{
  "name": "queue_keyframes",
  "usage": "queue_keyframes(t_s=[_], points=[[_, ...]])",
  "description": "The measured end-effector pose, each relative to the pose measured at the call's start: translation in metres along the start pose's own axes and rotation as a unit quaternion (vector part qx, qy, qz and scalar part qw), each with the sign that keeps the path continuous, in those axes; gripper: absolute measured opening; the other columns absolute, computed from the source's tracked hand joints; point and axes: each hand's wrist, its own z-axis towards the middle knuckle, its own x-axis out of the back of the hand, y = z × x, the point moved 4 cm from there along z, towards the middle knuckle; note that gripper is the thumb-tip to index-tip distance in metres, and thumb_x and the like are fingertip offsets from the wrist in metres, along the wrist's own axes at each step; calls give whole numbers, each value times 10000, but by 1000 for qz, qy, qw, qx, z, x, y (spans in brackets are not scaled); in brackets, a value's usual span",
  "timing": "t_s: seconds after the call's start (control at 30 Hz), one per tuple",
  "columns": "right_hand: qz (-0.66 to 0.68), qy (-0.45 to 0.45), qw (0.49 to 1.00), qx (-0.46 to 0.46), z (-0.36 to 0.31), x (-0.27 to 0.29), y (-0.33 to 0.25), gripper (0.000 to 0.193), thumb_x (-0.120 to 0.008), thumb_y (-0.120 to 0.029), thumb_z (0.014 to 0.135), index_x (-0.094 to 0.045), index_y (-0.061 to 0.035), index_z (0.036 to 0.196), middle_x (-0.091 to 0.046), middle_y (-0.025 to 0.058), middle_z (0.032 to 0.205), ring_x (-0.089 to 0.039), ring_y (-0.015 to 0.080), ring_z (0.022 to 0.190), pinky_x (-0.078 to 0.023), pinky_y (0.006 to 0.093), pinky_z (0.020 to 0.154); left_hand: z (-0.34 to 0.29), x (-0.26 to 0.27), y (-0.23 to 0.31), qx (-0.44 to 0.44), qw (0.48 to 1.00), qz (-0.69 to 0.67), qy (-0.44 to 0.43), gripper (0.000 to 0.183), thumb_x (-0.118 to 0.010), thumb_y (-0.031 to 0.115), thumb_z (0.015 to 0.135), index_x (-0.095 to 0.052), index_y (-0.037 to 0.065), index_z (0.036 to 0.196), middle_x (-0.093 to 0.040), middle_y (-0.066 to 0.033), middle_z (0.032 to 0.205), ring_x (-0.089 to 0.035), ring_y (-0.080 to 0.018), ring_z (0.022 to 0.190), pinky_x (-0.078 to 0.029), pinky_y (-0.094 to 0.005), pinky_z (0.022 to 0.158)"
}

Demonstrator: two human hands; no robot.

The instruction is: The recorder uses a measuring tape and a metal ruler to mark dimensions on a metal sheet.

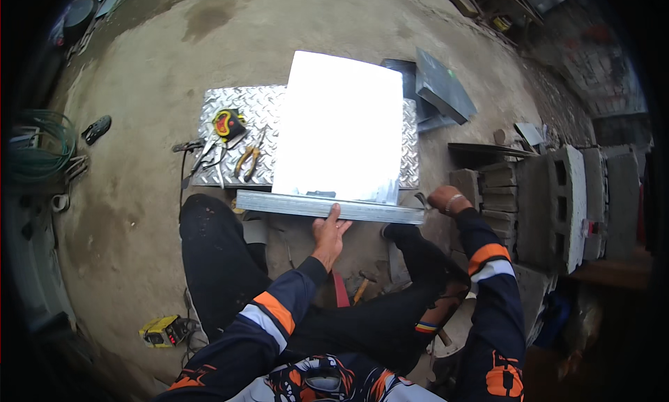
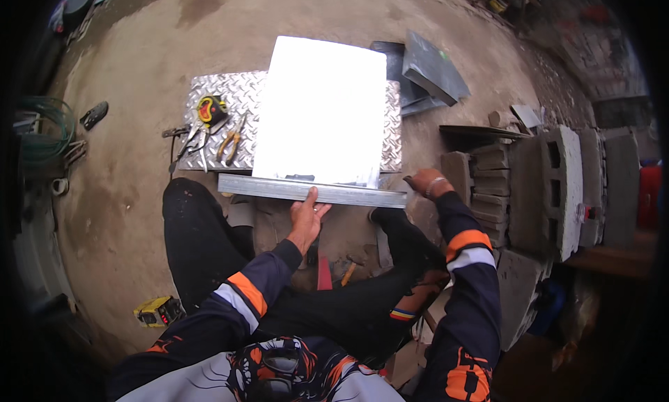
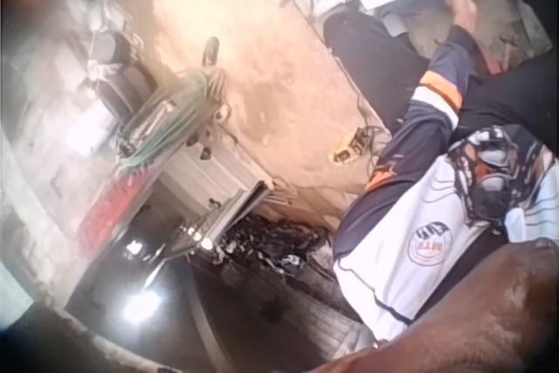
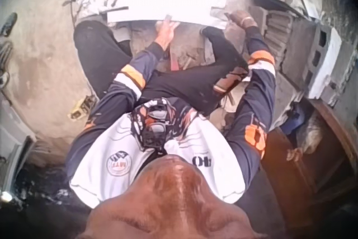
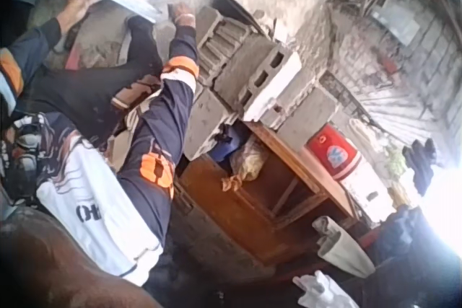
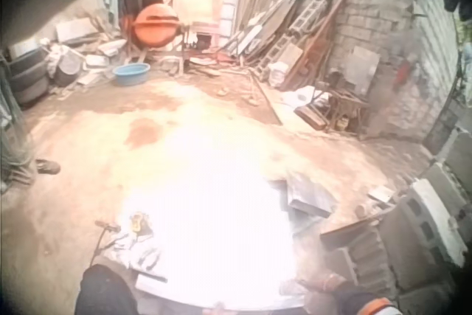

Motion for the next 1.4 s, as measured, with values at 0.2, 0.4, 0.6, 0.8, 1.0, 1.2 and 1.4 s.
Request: queue_keyframes(t_s=[0.2,0.4,0.6,0.8,1.0,1.2,1.4], points=[[155,190,951,-188,-55,36,14,103,-589,-157,773,-676,-125,820,-661,171,825,-638,375,800,-510,469,700,-5,-1,-8,19,999,-20,-19,422,-663,173,875,-442,-36,1167,-556,-155,1138,-559,-349,1085,-441,-533,936],[250,402,872,-125,-36,42,-78,241,-558,-41,767,-647,-177,944,-633,136,865,-617,344,794,-501,438,674,-3,11,-2,101,992,28,-76,763,-724,315,823,-303,-53,1343,-381,-202,1373,-375,-387,1283,-329,-554,1022],[164,305,938,-13,0,43,-138,730,-791,-467,616,-530,-89,1183,-582,137,1115,-543,312,1088,-436,426,903,-22,16,14,159,974,120,-108,1010,-706,486,786,-105,47,1469,-166,-215,1506,-285,-379,1349,-330,-541,1030],[129,276,953,-3,35,27,-154,514,-793,-265,654,-528,-48,1038,-584,139,1053,-566,309,1026,-466,405,860,-58,44,59,125,951,276,-58,1072,-651,592,781,-80,-16,1454,-281,-222,1455,-402,-380,1267,-396,-515,979],[173,368,910,85,-11,50,-153,462,-759,-254,653,-520,-38,983,-536,126,960,-547,309,951,-476,390,825,-106,65,93,86,912,397,-49,795,-582,524,867,-257,78,1439,-388,-142,1391,-495,-275,1118,-415,-428,898],[155,476,861,91,-93,90,-165,535,-745,-225,660,-508,-37,1101,-527,156,1050,-553,321,972,-484,399,835,-127,74,108,16,907,420,-40,626,-588,455,887,-381,104,1363,-506,-46,1176,-540,-169,938,-445,-330,772],[156,565,799,-133,-242,108,-117,523,-747,-169,635,-538,-68,1103,-562,166,1000,-571,355,915,-483,435,778,-128,52,99,10,890,445,-95,597,-606,446,876,-438,62,1302,-525,-51,1126,-543,-160,924,-426,-302,764]])
